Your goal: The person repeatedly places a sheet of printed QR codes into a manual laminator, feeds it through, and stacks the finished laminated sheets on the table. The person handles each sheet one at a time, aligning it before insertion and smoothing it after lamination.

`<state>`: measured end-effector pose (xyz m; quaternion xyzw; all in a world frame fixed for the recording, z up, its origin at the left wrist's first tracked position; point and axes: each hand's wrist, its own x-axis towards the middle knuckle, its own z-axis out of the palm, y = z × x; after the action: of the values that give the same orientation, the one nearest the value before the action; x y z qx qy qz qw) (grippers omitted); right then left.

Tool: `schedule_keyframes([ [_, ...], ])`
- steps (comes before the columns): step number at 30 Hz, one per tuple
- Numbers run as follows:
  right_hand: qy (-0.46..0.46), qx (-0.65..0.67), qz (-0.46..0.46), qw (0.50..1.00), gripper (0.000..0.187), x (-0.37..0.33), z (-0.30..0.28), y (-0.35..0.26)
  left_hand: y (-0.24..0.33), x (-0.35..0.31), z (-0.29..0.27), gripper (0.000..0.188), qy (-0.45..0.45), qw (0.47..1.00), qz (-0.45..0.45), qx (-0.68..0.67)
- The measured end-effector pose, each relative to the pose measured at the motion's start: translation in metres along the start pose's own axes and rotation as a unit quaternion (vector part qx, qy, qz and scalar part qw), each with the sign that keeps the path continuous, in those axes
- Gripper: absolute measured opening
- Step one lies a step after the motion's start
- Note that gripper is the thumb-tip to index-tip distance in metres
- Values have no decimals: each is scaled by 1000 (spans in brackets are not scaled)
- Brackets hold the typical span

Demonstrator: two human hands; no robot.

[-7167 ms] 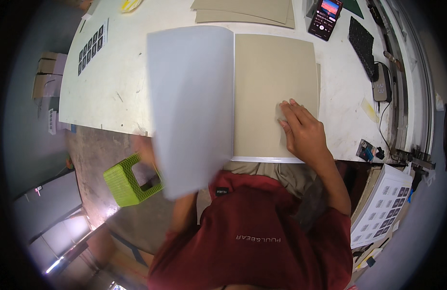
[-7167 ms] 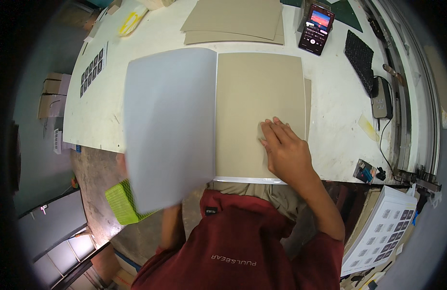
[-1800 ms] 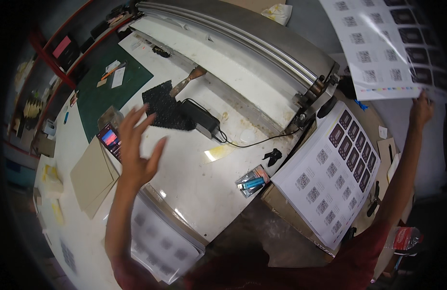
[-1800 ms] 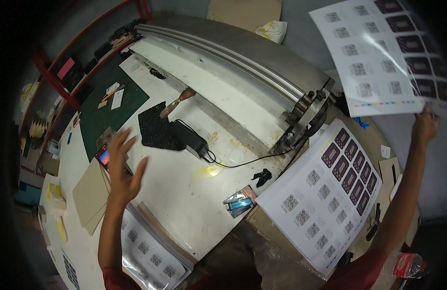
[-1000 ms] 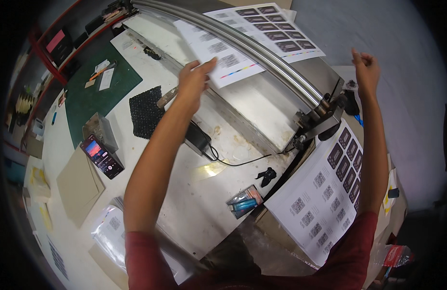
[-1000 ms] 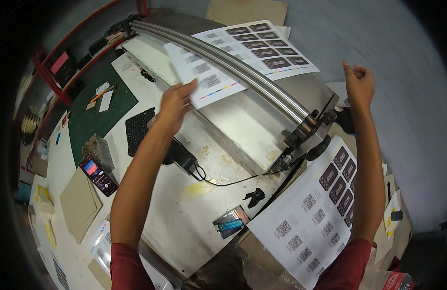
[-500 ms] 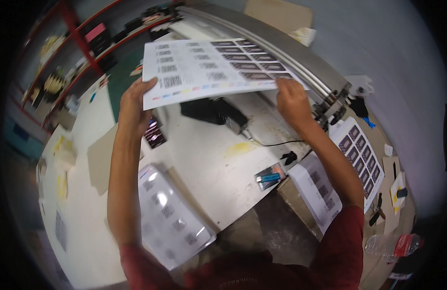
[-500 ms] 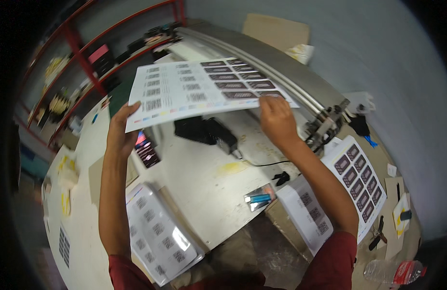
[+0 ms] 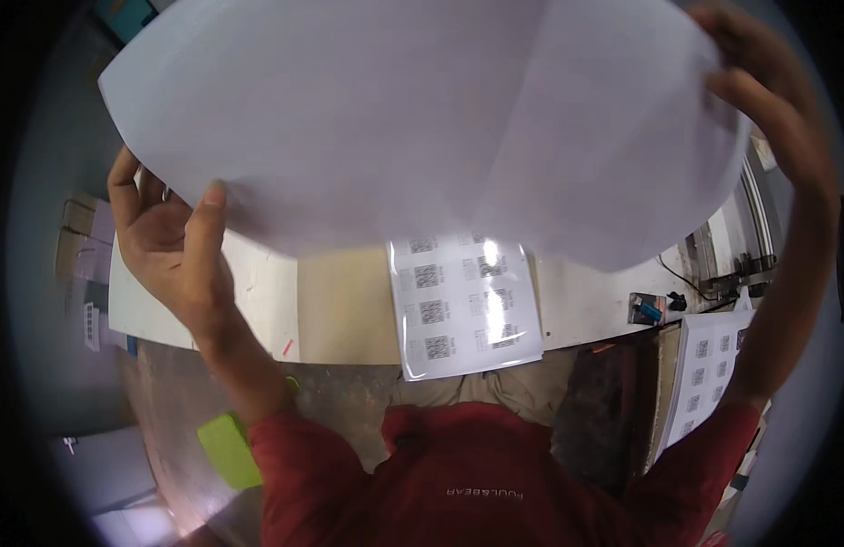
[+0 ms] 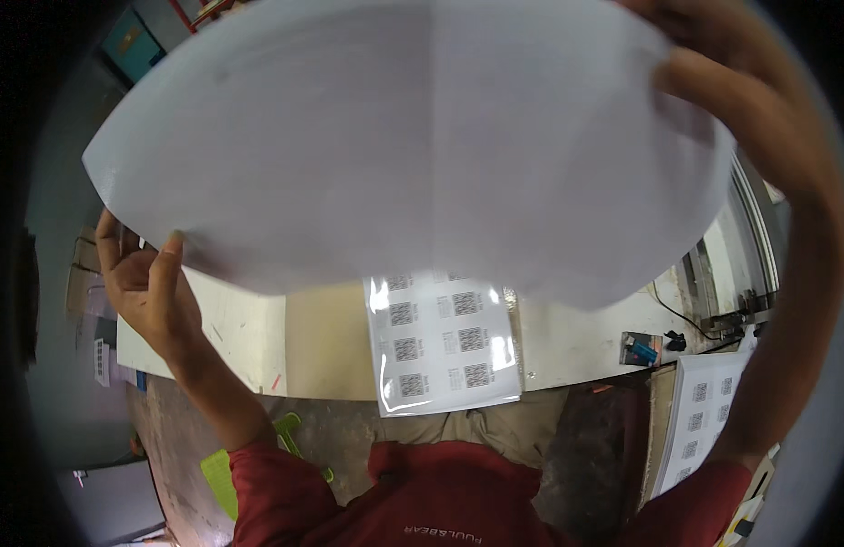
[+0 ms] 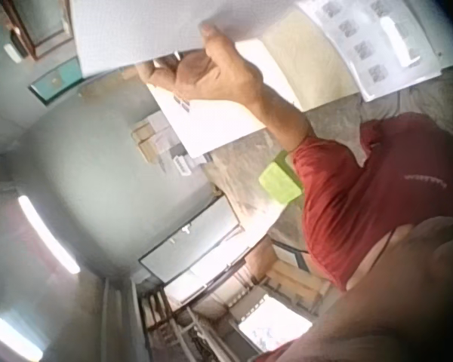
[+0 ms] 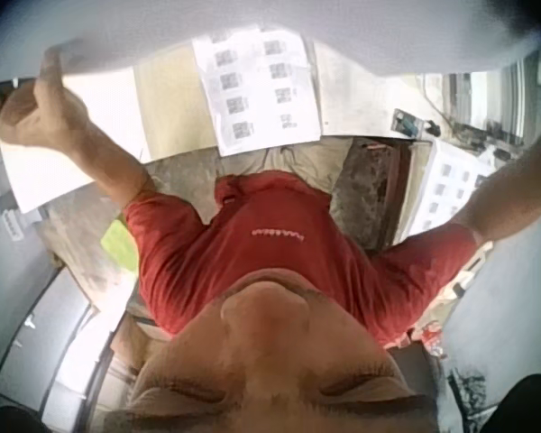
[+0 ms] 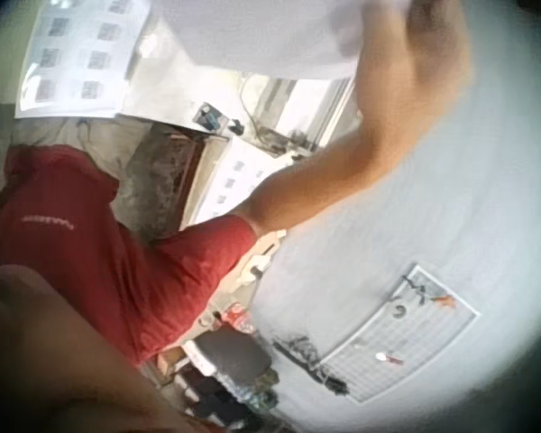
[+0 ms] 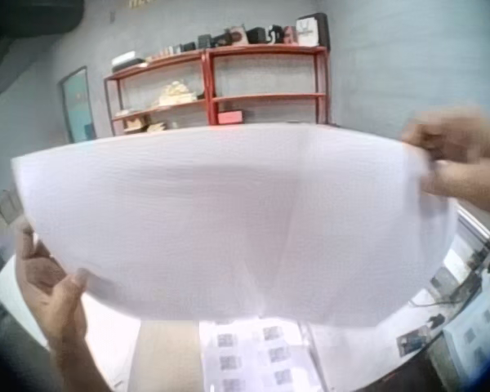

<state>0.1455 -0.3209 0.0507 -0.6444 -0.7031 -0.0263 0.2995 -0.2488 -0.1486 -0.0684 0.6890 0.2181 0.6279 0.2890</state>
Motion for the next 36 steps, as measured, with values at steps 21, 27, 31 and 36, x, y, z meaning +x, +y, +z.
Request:
schedule_keyframes([
  [21,-228,26,27,973,36,33,365,25,-173,-143,-121,61,-43,884,-414,211],
  [27,-219,43,18,975,34,28,366,35,-105,-163,-38,47,-229,937,-97,243],
  [31,-267,-43,-45,962,35,42,362,41,-66,-195,18,40,-386,894,-27,228],
  [36,-306,-19,63,950,56,112,397,57,-61,-213,24,41,-401,869,-21,289],
])
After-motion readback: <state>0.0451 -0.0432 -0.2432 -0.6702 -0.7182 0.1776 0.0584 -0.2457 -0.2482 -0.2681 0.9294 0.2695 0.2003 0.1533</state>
